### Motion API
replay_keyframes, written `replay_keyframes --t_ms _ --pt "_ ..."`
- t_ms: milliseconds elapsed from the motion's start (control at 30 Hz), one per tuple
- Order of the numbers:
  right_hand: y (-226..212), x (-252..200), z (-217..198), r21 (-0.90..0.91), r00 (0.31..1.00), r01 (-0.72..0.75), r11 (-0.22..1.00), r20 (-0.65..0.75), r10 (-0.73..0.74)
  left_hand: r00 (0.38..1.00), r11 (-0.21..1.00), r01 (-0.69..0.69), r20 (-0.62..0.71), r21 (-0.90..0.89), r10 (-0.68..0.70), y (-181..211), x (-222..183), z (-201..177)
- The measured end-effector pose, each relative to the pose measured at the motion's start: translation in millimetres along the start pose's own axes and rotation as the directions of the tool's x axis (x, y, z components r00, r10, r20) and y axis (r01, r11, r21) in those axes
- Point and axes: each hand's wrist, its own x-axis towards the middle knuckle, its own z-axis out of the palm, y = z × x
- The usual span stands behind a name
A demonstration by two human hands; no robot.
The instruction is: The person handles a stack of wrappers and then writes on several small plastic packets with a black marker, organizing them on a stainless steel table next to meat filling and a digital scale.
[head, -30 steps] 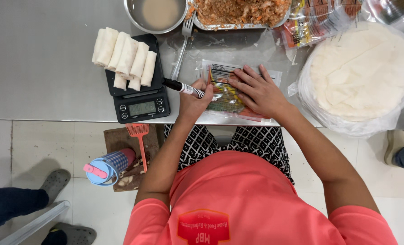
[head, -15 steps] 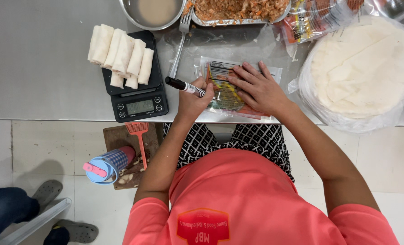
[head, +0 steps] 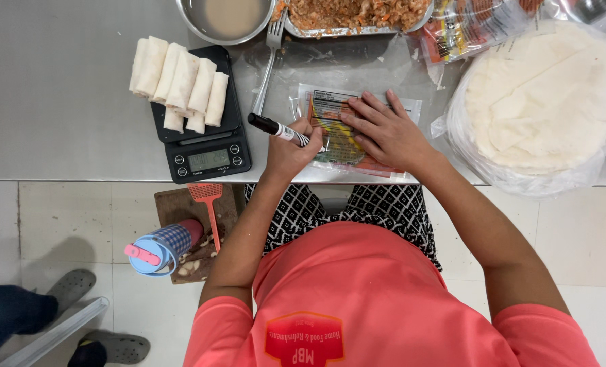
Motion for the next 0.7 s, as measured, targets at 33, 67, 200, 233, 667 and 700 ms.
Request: replay_keyframes --t_ms 33,67,200,233,667,700 --pt "0.2 -0.1 0.2 0.003 1.0 0.001 1.0 0.004 -0.001 1.0 1.0 0.006 0.011 -0.007 -0.006 1.6 0.4 -0.1" --pt "0.1 -0.1 0.2 0.003 1.0 0.0 1.0 0.005 0.0 1.0 1.0 0.007 0.011 -0.007 -0.007 2.1 0.2 -0.7" --pt "-0.5 0.2 -0.1 -0.005 1.0 0.002 1.0 0.004 -0.002 1.0 1.0 0.004 -0.001 0.016 -0.004 -0.8 0.0 0.0" --pt "-1.0 0.3 -0.2 -0.006 1.0 0.001 1.0 0.002 -0.001 1.0 1.0 0.003 -0.01 0.017 -0.003 -2.6 0.0 1.0" --pt "-1.4 0.0 -0.9 -0.001 1.0 0.0 1.0 0.002 0.0 0.996 0.996 -0.064 0.061 0.063 0.06 3.1 -4.8 -3.1" --pt "-1.7 -0.2 -1.7 -0.004 1.0 0.005 1.0 0.0 -0.005 0.996 0.993 -0.074 0.063 0.088 0.069 4.3 -4.5 -3.7"
